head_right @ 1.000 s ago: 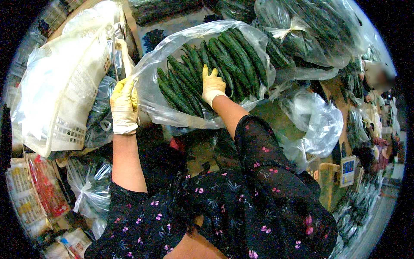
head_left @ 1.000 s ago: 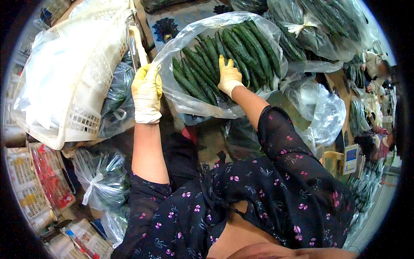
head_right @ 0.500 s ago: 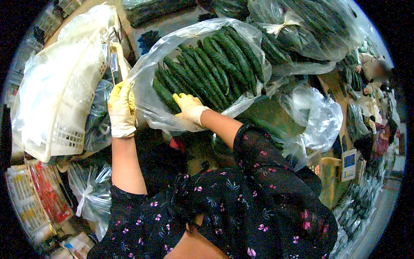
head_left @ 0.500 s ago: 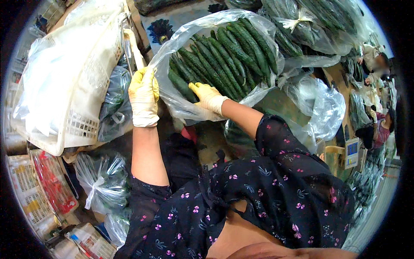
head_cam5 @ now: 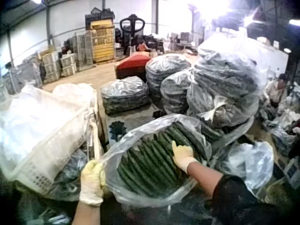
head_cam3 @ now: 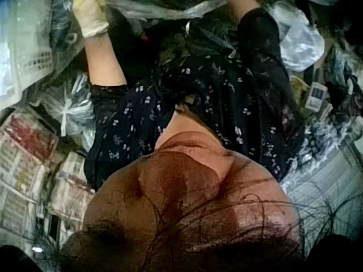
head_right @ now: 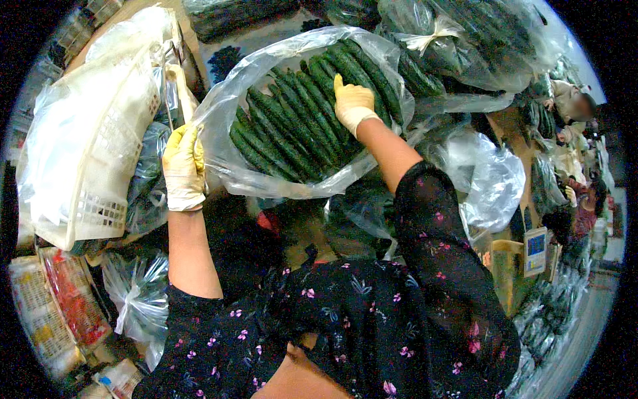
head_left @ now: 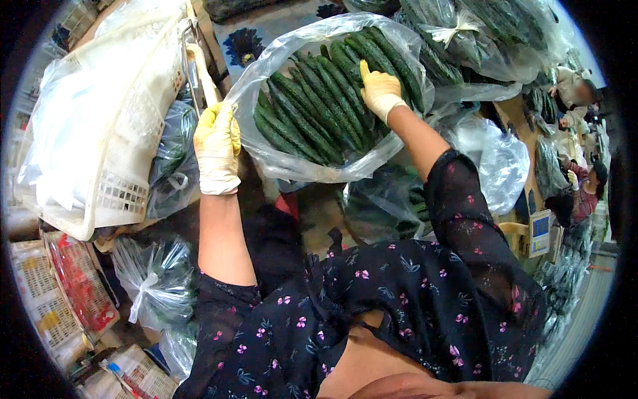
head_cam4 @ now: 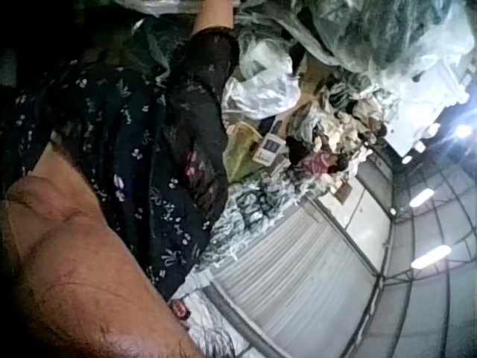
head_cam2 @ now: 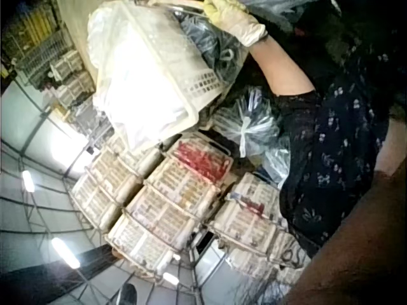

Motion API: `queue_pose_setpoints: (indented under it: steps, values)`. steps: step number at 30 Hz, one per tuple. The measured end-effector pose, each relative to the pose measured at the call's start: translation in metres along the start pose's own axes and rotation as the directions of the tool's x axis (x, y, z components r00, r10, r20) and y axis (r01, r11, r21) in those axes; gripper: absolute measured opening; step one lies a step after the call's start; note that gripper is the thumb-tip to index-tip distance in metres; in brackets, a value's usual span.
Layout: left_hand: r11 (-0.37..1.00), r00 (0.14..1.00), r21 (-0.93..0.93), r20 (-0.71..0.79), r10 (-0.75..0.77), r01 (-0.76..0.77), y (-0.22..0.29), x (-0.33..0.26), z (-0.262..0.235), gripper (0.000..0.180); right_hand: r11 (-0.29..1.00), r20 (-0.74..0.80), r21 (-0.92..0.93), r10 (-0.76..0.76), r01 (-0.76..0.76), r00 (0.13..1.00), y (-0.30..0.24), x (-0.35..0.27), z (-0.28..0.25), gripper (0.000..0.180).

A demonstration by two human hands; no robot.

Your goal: The person sorts and packs cucumbers into plastic bags by hand, carefully arranging them in a container and occasionally using shears to trim ends.

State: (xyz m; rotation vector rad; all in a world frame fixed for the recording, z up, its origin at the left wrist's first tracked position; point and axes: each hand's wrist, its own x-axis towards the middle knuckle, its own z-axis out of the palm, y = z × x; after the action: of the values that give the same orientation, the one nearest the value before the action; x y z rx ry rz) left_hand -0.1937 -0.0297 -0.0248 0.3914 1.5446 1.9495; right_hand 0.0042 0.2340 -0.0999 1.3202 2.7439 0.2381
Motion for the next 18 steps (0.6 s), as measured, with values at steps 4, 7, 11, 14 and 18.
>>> queue_pose_setpoints:
  steps: [4, 7, 11, 14, 18]
  values:
    - [1.0, 1.0, -0.002, 0.02, 0.017, -0.016, 0.003, 0.0, -0.003, 0.01, 0.995, 0.021, 0.092, -0.031, 0.029, 0.999, 0.0, 0.008, -0.014, 0.057]
    - [1.0, 1.0, -0.016, 0.006, 0.01, -0.01, 0.004, -0.003, -0.008, 0.01, 0.967, -0.093, 0.243, -0.052, 0.073, 0.994, -0.014, -0.02, -0.049, 0.047]
    - [1.0, 1.0, -0.015, 0.014, 0.017, -0.017, 0.005, -0.005, -0.007, 0.009, 0.853, -0.214, 0.446, -0.192, 0.271, 0.958, -0.025, -0.069, -0.055, 0.05]
    - [1.0, 1.0, -0.014, 0.015, 0.011, -0.011, 0.004, -0.003, -0.003, 0.009, 0.744, -0.143, 0.584, -0.298, 0.324, 0.944, -0.054, -0.086, -0.039, 0.046]
    - [1.0, 1.0, -0.005, 0.023, 0.018, -0.018, 0.006, -0.004, 0.003, 0.009, 0.71, -0.054, 0.613, -0.402, 0.348, 0.914, -0.105, -0.085, -0.009, 0.043]
